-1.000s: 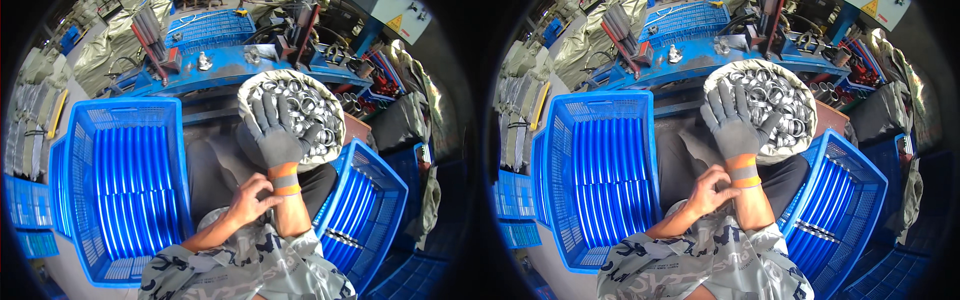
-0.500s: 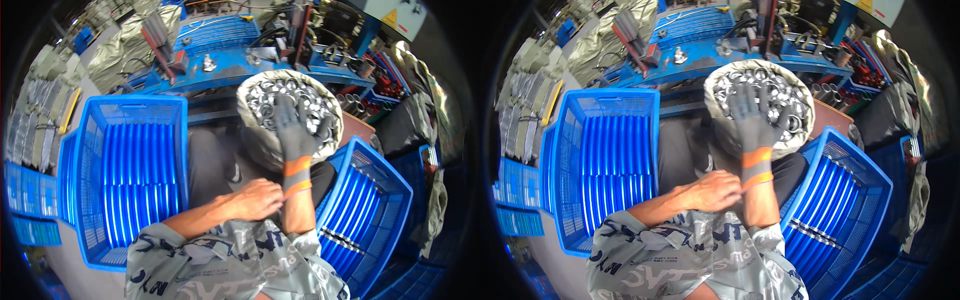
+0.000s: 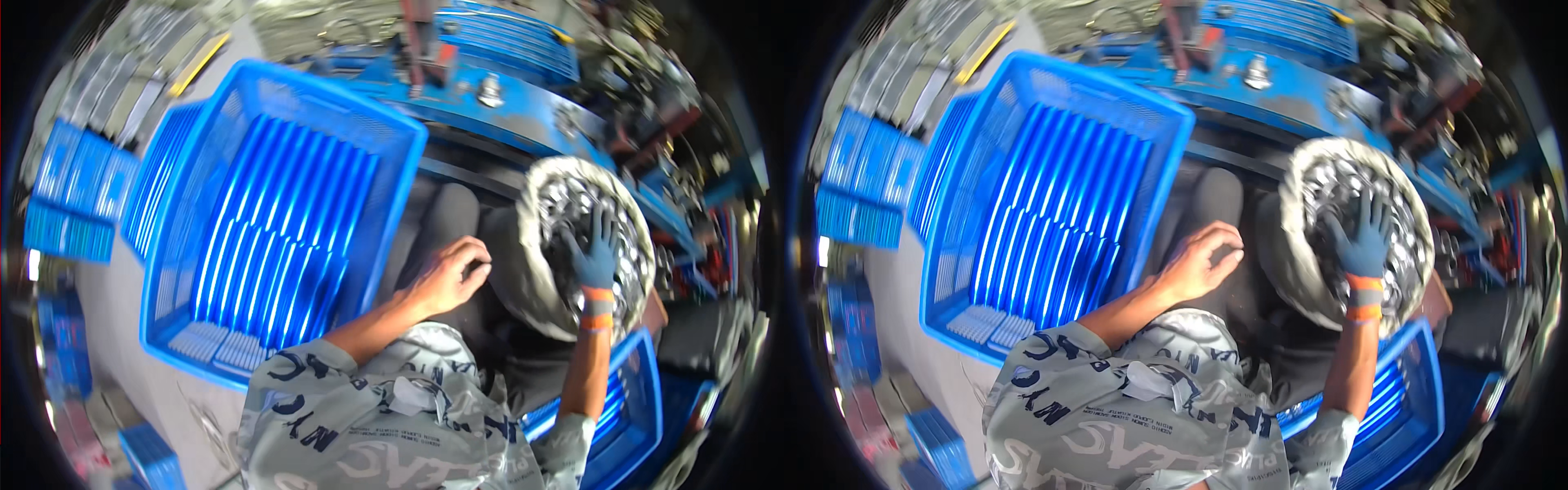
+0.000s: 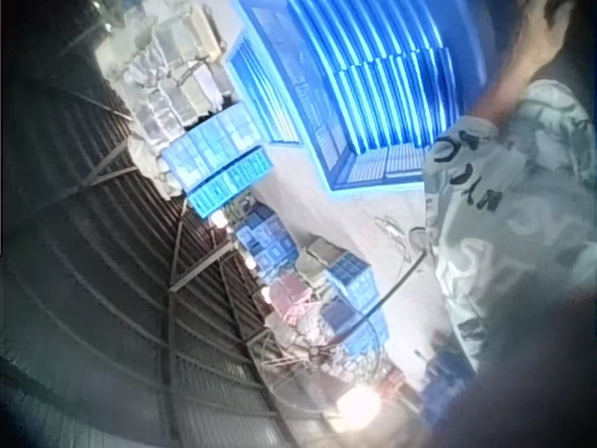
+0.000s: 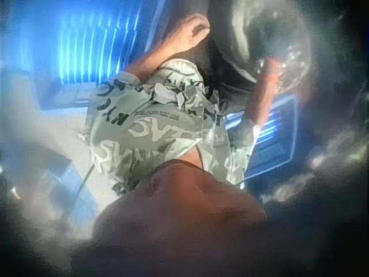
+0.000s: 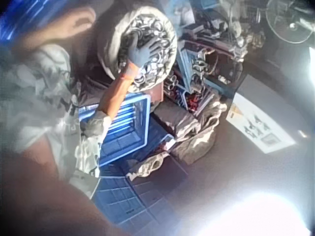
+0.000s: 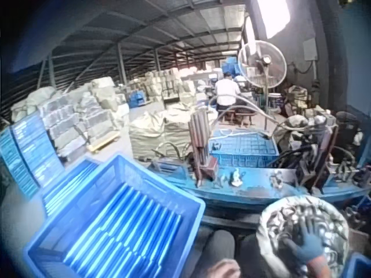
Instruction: The person assembles metal rings into blue cylinders by hand, then places the assembled units into a blue plastic bin.
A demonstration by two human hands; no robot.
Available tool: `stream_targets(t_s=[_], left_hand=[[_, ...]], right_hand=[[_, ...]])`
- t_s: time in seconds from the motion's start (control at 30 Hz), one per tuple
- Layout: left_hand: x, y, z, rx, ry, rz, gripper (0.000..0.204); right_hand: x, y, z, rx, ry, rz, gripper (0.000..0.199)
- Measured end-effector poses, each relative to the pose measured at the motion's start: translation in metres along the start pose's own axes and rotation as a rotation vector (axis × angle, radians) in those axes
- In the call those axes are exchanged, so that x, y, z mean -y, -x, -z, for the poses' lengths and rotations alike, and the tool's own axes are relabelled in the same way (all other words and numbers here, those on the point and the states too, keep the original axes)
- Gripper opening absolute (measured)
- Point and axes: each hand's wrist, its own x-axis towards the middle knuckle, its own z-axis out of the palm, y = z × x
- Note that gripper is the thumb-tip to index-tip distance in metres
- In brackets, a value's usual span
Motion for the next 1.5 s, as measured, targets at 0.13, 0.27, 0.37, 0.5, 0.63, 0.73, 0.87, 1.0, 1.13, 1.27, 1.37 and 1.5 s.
stream_targets(t_s=[0.13, 0.27, 0.37, 0.5, 0.63, 0.73, 0.87, 1.0, 1.13, 1.27, 1.37, 1.5], left_hand=[[0.127, 0.032, 0.138, -0.408, -0.339, 0.035, 0.03], [0.282, 0.071, 0.317, -0.636, -0.883, 0.341, 0.048], [0.342, 0.172, 0.472, -0.707, -1.193, 0.769, 0.071], [0.395, 0.16, 0.561, -0.66, -1.216, 1.121, 0.097], [0.423, 0.125, 0.646, -0.507, -1.203, 1.071, 0.109], [0.441, 0.102, 0.67, -0.376, -1.167, 1.262, 0.13], [0.446, 0.09, 0.716, -0.223, -0.921, 1.335, 0.142], [0.455, 0.114, 0.721, -0.124, -0.759, 1.242, 0.14], [0.473, 0.127, 0.661, -0.069, -0.501, 1.2, 0.147], [0.491, 0.097, 0.518, 0.102, -0.193, 1.134, 0.142], [0.501, 0.148, 0.537, 0.013, -0.434, 0.918, 0.13], [0.489, 0.12, 0.445, -0.06, 0.17, 0.995, 0.141]], right_hand=[[0.019, -0.015, -0.041, 0.261, 0.028, 0.054, 0.084], [0.024, -0.023, -0.027, 0.274, 0.057, 0.115, 0.093], [0.083, -0.02, -0.027, 0.382, 0.002, 0.017, 0.105], [0.077, -0.038, -0.033, 0.446, 0.192, 0.05, 0.101], [0.104, -0.049, -0.047, 0.489, 0.232, -0.054, 0.108], [0.119, -0.057, -0.054, 0.524, 0.312, -0.078, 0.115], [0.11, -0.06, -0.063, 0.533, 0.318, 0.045, 0.11], [0.116, -0.07, -0.07, 0.649, 0.103, 0.04, 0.078], [0.108, -0.069, -0.069, 0.641, 0.051, 0.08, 0.062], [0.121, -0.065, -0.012, 0.614, 0.127, 0.006, 0.069], [0.101, -0.052, -0.047, 0.545, -0.337, -0.138, 0.087], [0.131, -0.042, 0.015, 0.398, 0.073, -0.039, 0.074]])
